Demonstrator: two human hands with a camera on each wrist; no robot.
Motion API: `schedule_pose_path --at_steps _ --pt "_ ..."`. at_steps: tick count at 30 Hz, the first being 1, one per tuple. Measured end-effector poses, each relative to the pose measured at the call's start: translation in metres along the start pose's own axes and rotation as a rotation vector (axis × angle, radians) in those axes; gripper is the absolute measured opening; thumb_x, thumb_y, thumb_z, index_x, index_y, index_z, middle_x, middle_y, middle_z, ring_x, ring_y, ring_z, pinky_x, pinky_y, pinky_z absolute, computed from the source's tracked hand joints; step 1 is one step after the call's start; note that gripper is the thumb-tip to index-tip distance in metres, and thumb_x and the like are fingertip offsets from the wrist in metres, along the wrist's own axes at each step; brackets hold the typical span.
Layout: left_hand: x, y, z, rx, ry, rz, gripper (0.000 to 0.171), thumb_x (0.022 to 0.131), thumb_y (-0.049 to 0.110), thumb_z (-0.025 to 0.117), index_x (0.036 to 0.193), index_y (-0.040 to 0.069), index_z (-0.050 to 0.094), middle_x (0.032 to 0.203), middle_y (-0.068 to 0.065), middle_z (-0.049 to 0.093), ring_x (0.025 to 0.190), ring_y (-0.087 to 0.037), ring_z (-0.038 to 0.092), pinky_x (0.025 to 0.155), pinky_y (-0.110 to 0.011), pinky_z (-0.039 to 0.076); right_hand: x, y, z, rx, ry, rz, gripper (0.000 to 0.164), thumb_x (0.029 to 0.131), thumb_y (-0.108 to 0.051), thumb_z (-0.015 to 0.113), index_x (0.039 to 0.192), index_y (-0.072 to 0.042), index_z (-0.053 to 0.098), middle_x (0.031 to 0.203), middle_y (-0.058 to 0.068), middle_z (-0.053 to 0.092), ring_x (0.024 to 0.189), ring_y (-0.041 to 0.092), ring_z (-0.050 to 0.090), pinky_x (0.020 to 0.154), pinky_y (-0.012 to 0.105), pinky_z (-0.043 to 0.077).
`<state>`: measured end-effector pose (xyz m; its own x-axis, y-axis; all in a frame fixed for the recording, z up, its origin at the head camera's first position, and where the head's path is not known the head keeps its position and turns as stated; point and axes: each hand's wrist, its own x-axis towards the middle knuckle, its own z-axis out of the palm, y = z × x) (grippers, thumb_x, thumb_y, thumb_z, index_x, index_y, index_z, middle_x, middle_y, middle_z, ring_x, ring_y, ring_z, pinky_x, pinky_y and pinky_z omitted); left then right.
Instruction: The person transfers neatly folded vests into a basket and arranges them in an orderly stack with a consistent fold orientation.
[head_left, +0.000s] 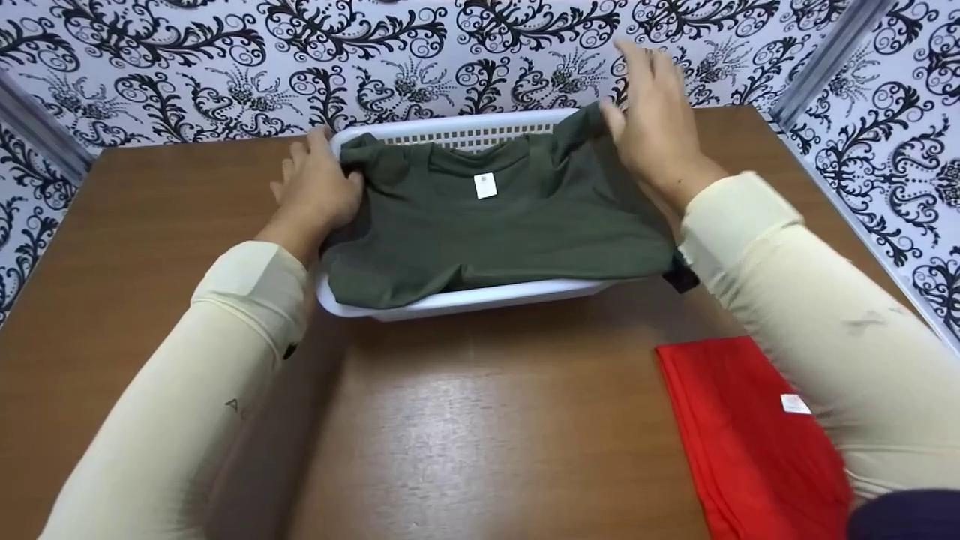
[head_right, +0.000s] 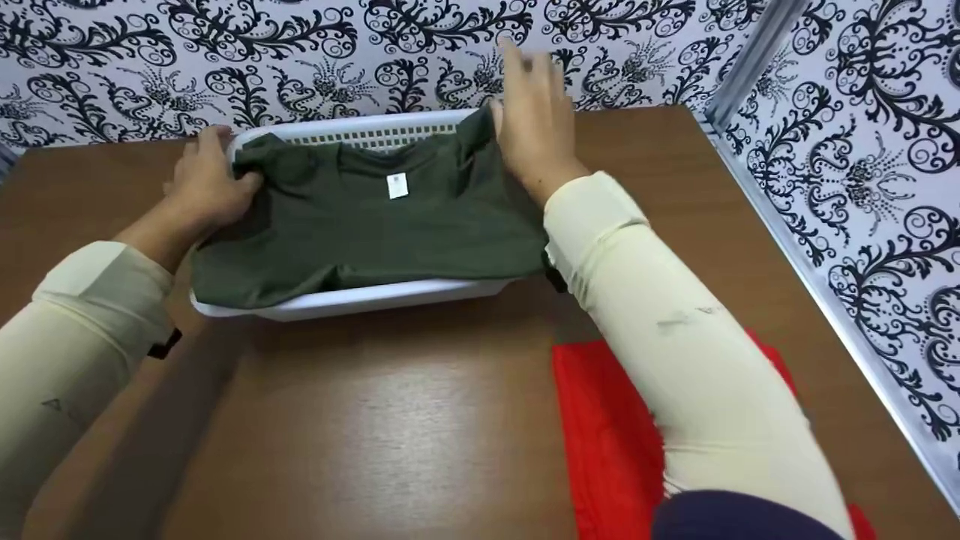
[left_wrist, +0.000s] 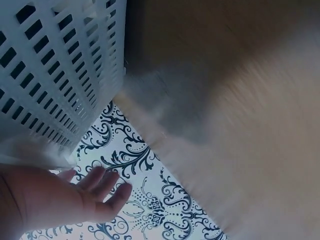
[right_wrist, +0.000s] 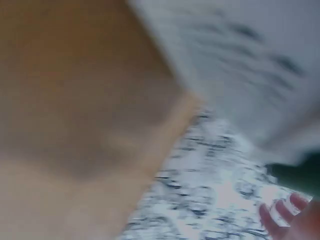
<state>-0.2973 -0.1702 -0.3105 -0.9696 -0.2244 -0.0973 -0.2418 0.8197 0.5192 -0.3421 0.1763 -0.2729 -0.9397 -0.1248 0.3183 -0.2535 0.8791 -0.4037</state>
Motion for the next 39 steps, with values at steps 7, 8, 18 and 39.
schedule_pose_path --at_steps 7,8,18,39 --pt "-0.019 0.022 -0.007 0.207 0.190 0.304 0.073 0.087 0.027 0.055 0.147 0.020 0.014 0.151 -0.016 0.013 0.140 -0.033 0.010 0.112 -0.053 0.007 -0.028 -0.055 -0.018 -0.032 -0.289 -0.346 0.038 0.093 -0.027 0.052 0.130 -0.017 0.048 0.131 0.002 0.050 0.122 0.020 0.043 0.106 0.039 0.031" --pt "-0.023 0.029 -0.006 0.238 0.208 0.370 0.069 0.086 0.026 0.056 0.145 0.019 0.020 0.149 -0.016 0.019 0.138 -0.034 0.016 0.111 -0.053 0.013 -0.033 -0.059 -0.014 -0.061 -0.369 -0.388 0.038 0.093 -0.026 0.052 0.129 -0.016 0.049 0.130 0.003 0.051 0.121 0.021 0.045 0.105 0.041 0.033" --pt "-0.060 0.053 0.030 0.447 -0.339 0.571 0.056 0.090 0.052 0.044 0.134 0.017 0.044 0.135 -0.014 0.044 0.121 -0.037 0.044 0.101 -0.053 0.035 -0.050 -0.044 0.044 -0.380 -0.801 -0.355 0.060 0.094 -0.043 0.042 0.145 -0.016 0.027 0.150 0.021 0.021 0.136 0.042 0.022 0.111 0.053 0.018" --pt "-0.071 0.031 0.049 0.675 -0.580 0.382 0.076 0.085 0.063 0.044 0.147 0.034 0.011 0.156 -0.007 0.002 0.140 -0.041 -0.004 0.106 -0.065 -0.008 -0.077 -0.032 0.059 -0.330 -0.921 -0.219 0.088 0.081 -0.072 0.041 0.148 -0.028 0.005 0.154 0.016 -0.007 0.138 0.047 0.000 0.112 0.057 0.006"
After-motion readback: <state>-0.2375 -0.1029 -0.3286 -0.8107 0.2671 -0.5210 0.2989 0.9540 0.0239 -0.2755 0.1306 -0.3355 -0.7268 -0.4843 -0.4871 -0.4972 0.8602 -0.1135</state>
